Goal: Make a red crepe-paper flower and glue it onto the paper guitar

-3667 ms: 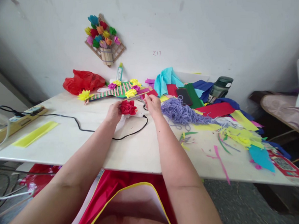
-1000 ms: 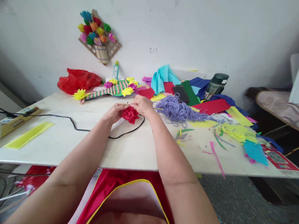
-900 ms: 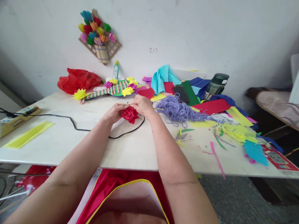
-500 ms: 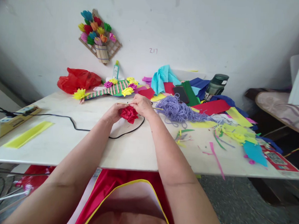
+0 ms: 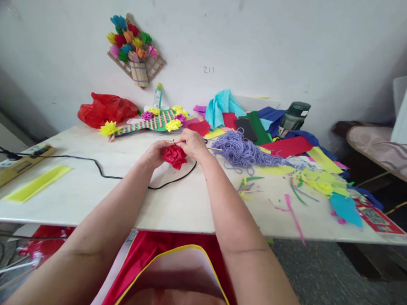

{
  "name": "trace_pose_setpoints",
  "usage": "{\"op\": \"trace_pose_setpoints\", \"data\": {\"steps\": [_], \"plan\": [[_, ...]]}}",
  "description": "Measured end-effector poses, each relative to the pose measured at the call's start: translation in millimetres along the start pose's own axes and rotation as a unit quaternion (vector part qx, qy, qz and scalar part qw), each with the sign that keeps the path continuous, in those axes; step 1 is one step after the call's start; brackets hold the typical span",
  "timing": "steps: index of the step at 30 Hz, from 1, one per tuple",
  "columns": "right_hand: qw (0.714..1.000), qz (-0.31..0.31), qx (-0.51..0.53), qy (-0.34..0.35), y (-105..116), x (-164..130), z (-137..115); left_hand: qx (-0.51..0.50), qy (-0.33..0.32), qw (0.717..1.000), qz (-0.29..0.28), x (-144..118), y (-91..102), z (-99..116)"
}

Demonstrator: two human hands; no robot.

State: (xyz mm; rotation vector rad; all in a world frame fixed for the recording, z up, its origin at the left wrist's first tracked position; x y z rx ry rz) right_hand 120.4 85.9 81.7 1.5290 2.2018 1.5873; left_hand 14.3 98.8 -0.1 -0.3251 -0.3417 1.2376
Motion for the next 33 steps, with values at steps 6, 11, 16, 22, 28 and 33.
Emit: {"op": "trace_pose_setpoints", "data": {"steps": [6,11,16,22,28,33], "plan": [[1.0,0.005,-0.008,0.009,-1,0,-2,-0.004,-0.006,1.0,0.009,0,0.1,0],[1.0,-0.002,-0.011,0.01,-2,0,-3,0.04,-0.03,0.998,-0.023,-1,-3.2,6],[0.998,-0.006,-0.048,0.026,-1,-3,-12,0.045,-0.042,0.998,-0.031,-5,-4.6,9],[0.998,-0.008,-0.05,0.032,-3,-4,-16,0.046,-0.054,0.997,-0.031,-8,-5.0,12],[0.999,-0.014,0.012,0.036,-9,1,-6,0.048,-0.053,0.997,-0.021,-8,-0.3,12],[0.997,-0.033,0.054,0.048,-11,0,-5,0.047,-0.061,0.997,-0.026,-7,0.7,13]]}}
Point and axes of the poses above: each hand's wrist, its own x-axis towards the middle knuckle, its own y-axis out of the back of the hand, z = x × y, the point moved 10 cm from there along x, towards the middle knuckle, and after that the axes turned 9 degrees about -z, right-handed, at the moved point
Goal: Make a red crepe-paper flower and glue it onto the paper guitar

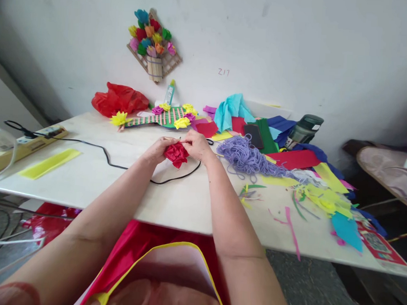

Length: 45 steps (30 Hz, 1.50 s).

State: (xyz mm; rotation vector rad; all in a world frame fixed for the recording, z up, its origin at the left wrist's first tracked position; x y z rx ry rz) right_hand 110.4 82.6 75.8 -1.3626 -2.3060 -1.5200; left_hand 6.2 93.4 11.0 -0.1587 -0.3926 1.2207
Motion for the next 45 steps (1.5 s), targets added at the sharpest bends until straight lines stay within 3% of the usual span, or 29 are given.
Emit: {"op": "trace_pose_setpoints", "data": {"steps": [6,16,24,45], "plan": [[1.0,-0.008,0.018,-0.019,0,-1,6,0.003,0.0,1.0,-0.008,1,-0.3,0],[0.996,-0.022,-0.057,-0.067,4,-4,11,0.009,0.014,1.0,-0.019,3,-0.5,-3],[0.993,-0.039,-0.098,-0.05,2,-3,11,0.016,0.038,0.999,-0.026,1,-1.2,-4],[0.99,0.012,-0.132,-0.05,12,-6,0,-0.016,0.083,0.996,0.026,-3,1.6,-9]]}}
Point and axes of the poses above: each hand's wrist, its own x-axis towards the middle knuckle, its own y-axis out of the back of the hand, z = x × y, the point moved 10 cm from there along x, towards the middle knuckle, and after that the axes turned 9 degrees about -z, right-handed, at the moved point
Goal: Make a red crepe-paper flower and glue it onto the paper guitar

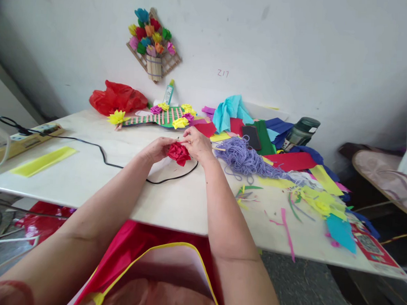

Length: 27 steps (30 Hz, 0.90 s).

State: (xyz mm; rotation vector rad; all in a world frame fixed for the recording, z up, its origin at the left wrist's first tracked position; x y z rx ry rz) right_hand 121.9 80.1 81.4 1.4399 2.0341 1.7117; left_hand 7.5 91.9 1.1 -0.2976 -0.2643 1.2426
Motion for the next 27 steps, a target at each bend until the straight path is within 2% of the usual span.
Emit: {"op": "trace_pose_setpoints", "data": {"steps": [12,21,27], "plan": [[0.999,-0.035,0.033,0.007,-8,0,8,0.02,-0.013,0.999,-0.032,5,2.9,-1],[0.997,-0.078,-0.024,-0.007,-3,-3,9,0.031,0.003,0.998,-0.057,6,2.5,-5],[0.996,-0.087,-0.014,-0.008,-7,-3,11,0.029,0.014,0.998,-0.058,6,4.4,-7]]}}
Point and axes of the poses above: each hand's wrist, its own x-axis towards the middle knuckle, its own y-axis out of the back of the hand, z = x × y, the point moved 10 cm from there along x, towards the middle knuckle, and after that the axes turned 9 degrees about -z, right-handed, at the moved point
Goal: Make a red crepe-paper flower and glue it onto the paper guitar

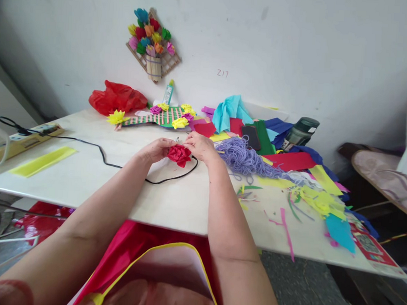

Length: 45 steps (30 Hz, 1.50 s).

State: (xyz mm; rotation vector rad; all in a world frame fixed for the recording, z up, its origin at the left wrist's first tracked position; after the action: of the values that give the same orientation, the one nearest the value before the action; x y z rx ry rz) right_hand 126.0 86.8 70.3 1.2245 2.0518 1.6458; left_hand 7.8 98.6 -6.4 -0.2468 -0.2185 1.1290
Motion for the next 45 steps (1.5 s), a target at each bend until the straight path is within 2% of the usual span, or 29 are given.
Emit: {"op": "trace_pose_setpoints", "data": {"steps": [11,26,32,40,45], "plan": [[0.999,0.04,0.021,-0.014,5,-1,2,-0.031,0.019,0.999,0.002,-1,-5.1,-1],[0.997,0.073,-0.03,0.015,18,-7,-18,-0.044,0.028,0.999,0.014,-3,-4.9,1],[0.997,0.06,-0.043,0.014,15,-6,-17,-0.029,0.005,1.0,0.007,-1,-1.3,4],[1.0,0.011,-0.026,0.0,5,-3,-5,0.007,-0.008,1.0,-0.024,-2,-3.5,8],[1.0,0.016,-0.017,-0.002,5,-3,-4,0.012,-0.009,1.0,-0.028,-1,-4.5,8]]}}
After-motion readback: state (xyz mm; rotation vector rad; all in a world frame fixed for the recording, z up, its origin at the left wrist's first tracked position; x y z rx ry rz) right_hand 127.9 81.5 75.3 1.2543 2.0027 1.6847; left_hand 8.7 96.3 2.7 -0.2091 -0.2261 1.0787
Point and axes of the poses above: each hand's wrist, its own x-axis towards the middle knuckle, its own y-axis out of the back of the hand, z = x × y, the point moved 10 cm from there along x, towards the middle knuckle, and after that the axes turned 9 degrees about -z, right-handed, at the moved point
